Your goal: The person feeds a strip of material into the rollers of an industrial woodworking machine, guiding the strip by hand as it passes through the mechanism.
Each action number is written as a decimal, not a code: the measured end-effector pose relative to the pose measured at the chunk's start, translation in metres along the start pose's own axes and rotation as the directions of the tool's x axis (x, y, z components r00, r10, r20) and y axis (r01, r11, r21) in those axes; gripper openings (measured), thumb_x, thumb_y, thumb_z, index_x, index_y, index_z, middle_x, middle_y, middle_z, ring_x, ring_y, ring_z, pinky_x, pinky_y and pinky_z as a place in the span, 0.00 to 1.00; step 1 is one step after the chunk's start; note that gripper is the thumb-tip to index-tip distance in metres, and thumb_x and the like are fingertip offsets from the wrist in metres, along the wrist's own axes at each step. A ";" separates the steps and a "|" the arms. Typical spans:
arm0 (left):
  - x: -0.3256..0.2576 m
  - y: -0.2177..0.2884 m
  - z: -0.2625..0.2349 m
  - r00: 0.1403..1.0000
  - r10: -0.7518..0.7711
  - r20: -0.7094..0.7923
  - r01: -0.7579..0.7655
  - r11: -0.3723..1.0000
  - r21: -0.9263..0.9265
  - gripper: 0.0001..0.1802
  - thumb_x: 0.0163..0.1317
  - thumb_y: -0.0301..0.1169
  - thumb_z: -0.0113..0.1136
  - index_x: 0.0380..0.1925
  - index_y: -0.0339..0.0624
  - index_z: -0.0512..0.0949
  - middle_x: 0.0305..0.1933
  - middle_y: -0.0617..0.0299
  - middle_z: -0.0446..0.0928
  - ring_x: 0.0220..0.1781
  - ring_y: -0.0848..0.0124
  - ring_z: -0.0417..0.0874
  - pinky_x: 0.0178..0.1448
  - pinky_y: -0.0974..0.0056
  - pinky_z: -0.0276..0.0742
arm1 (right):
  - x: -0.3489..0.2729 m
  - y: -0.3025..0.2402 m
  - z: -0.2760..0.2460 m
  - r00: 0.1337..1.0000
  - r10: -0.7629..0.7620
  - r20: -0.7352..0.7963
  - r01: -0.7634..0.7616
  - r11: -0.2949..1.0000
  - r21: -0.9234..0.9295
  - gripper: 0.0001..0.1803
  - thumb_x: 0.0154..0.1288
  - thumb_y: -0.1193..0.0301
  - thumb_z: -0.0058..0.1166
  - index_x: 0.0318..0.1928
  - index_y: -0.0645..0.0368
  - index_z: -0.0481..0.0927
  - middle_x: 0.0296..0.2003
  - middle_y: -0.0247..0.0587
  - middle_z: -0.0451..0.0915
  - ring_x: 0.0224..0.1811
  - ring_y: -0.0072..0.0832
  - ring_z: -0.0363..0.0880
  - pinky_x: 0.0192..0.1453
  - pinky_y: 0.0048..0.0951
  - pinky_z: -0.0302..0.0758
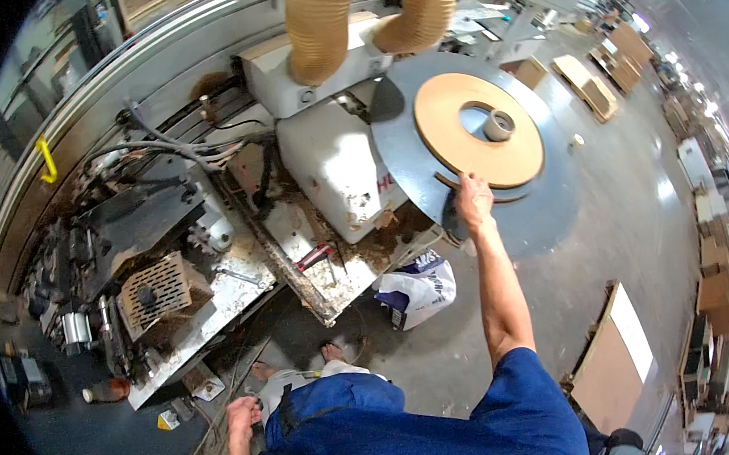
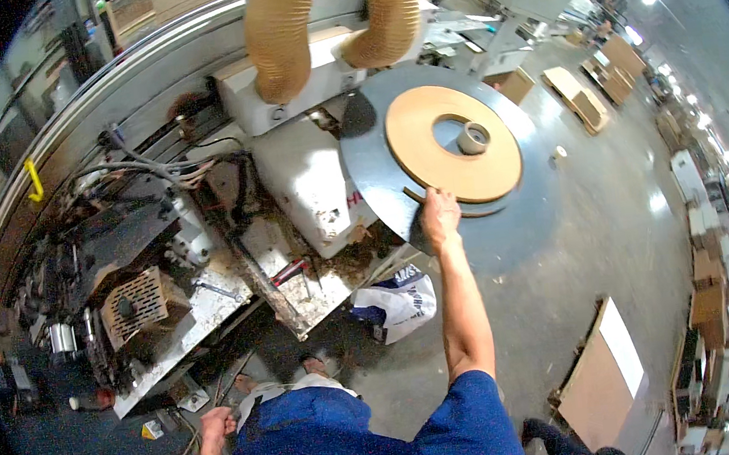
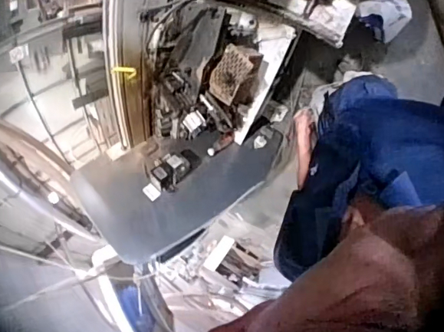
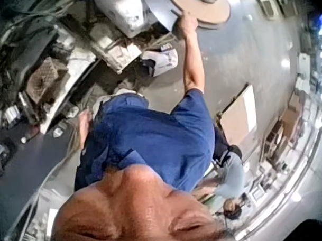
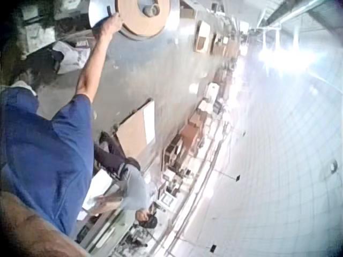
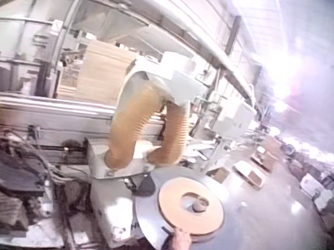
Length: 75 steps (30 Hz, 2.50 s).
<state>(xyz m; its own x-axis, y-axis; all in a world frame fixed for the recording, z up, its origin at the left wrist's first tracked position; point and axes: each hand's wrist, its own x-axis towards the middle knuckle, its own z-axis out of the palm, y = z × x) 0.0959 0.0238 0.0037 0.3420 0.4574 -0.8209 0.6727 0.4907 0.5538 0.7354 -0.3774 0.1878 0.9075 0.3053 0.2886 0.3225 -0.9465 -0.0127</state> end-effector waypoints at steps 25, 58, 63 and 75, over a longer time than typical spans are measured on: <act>-0.012 0.039 0.024 0.978 0.209 0.002 -0.209 0.978 0.003 0.10 0.70 0.34 0.62 0.37 0.37 0.83 0.28 0.63 0.80 0.26 0.74 0.79 0.29 0.67 0.76 | -0.031 -0.141 0.006 0.850 -0.500 -0.167 0.527 0.796 0.299 0.06 0.48 0.78 0.58 0.29 0.57 0.82 0.32 0.46 0.78 0.42 0.49 0.75 0.46 0.46 0.76; -0.005 0.370 0.040 0.214 0.854 0.474 -0.840 -0.087 0.535 0.07 0.69 0.33 0.56 0.34 0.45 0.80 0.26 0.44 0.82 0.31 0.44 0.85 0.35 0.44 0.78 | -0.105 -0.422 -0.052 0.851 -0.465 -0.245 0.523 0.701 0.486 0.07 0.56 0.73 0.59 0.37 0.52 0.82 0.32 0.38 0.75 0.38 0.41 0.75 0.41 0.42 0.72; 0.018 0.396 0.003 0.188 0.866 0.463 -0.877 -0.065 0.477 0.07 0.71 0.28 0.52 0.44 0.40 0.75 0.29 0.44 0.82 0.32 0.42 0.84 0.36 0.42 0.75 | -0.078 -0.425 -0.038 0.857 -0.406 -0.318 0.514 0.727 0.456 0.06 0.56 0.76 0.58 0.35 0.53 0.81 0.32 0.40 0.76 0.38 0.44 0.76 0.40 0.45 0.72; 0.058 0.508 -0.021 -0.006 0.995 0.100 -0.774 -0.068 0.630 0.06 0.65 0.32 0.64 0.38 0.44 0.87 0.36 0.52 0.84 0.37 0.52 0.86 0.42 0.53 0.81 | 0.002 -0.446 -0.028 0.857 -0.286 -0.429 0.481 0.744 0.464 0.06 0.64 0.73 0.59 0.42 0.51 0.82 0.35 0.39 0.78 0.40 0.44 0.77 0.44 0.44 0.72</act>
<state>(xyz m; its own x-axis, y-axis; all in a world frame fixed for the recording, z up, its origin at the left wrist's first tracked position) 0.4442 0.3153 0.2404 0.7331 0.4113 0.5417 0.1028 -0.8543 0.5095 0.5865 0.0423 0.2207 0.5696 0.4873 0.6619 0.8012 -0.5088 -0.3149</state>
